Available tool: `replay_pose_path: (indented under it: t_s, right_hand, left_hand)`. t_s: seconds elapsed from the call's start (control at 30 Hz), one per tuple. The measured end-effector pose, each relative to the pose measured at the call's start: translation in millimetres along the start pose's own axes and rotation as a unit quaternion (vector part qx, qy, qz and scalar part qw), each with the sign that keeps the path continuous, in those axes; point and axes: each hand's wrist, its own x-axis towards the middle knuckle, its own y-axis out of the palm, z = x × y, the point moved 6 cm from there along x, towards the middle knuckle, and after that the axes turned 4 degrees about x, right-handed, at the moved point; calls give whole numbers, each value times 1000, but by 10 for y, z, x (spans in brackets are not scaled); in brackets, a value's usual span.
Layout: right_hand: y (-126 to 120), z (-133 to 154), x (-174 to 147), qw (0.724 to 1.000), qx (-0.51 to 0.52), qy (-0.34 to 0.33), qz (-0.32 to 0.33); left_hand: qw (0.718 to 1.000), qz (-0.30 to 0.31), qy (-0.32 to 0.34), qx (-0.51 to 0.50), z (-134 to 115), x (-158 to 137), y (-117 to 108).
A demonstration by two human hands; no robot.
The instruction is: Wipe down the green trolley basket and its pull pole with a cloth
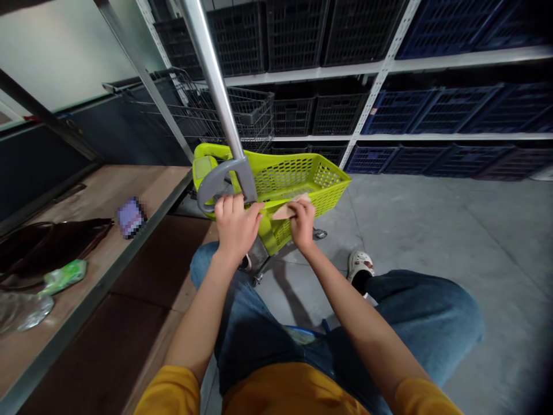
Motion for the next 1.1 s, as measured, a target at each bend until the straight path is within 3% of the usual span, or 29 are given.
replay_pose_path:
  t_s: [0.07, 0.13, 0.23, 0.3, 0.47, 0.63, 0.77, 0.93, 1.1]
  right_hand:
    - [-171, -302, 0, 997, -22, 55, -59]
    - [-262, -456, -12, 993, -37, 81, -77]
    - [-205, -349, -89, 996, -22, 62, -66]
    - [-56, -133, -203, 999, 2, 23, -39]
    - [370, 291, -550, 989, 19, -80, 123]
    - [488, 270, -756, 964, -13, -159, 214]
    - [638, 129, -1127, 930, -37, -214, 297]
    - [670, -79, -1564, 919, -18, -251, 303]
    - [582, -142, -1503, 909, 19, -288, 301]
  left_hand:
    - [1000, 0, 2, -1, -1, -17, -7]
    - [1000, -1, 4, -1, -11, -31, -17]
    - [1000, -5, 8, -1, -39, -47, -31]
    - [1000, -9, 12, -1, -51, -56, -35]
    - [1000, -10, 16, -11, -8, -75, -19]
    - [1000, -6, 13, -22, 50, -79, -16]
    - [1000, -13, 12, -20, 48, -74, -19]
    - [1000, -19, 15, -17, 36, -60, 7]
    - [1000, -10, 11, -13, 44, -45, 32]
